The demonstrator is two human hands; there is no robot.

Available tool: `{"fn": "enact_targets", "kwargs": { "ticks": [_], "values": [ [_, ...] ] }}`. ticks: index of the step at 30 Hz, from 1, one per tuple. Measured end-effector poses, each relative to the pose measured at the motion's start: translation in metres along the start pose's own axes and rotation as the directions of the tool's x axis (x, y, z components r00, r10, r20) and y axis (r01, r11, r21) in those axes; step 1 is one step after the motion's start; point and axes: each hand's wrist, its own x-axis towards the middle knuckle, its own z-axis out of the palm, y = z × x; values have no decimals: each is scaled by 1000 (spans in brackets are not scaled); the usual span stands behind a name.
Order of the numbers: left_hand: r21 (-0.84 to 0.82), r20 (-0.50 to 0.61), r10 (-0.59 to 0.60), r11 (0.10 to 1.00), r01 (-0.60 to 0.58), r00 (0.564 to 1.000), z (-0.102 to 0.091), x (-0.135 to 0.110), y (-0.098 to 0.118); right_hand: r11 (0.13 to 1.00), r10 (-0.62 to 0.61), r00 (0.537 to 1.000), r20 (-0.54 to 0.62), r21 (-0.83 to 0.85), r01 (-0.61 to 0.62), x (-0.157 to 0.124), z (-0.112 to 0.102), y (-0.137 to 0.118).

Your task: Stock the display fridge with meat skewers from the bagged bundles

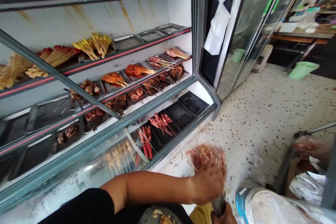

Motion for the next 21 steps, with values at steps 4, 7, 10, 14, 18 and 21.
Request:
{"fn": "enact_targets", "kwargs": {
  "ticks": [4, 7, 10, 14, 18, 21],
  "values": [
    [32, -81, -146, 988, 149, 986, -19, -1, -13, 982, -34, 977, -213, -190, -7, 5, -43, -20],
    [72, -186, -195, 975, 211, 963, -27, -8, -15, 944, -87, 977, -194, -328, 19, 25, -74, -52],
    [97, -349, -228, 956, 277, 909, -27, -11, -13, 892, -139, 970, -199, -450, 35, 43, -101, -74],
    [98, -467, -274, 929, 357, 841, -26, -12, -13, 812, -248, 949, -194, -576, 94, 58, -125, -94],
    [58, -506, -314, 917, 394, 804, -33, -22, -17, 727, -306, 940, -148, -674, 131, 62, -129, -122],
    [9, -529, -342, 913, 408, 777, -40, -34, -23, 688, -319, 940, -118, -711, 144, 59, -123, -142]
  ]
}}
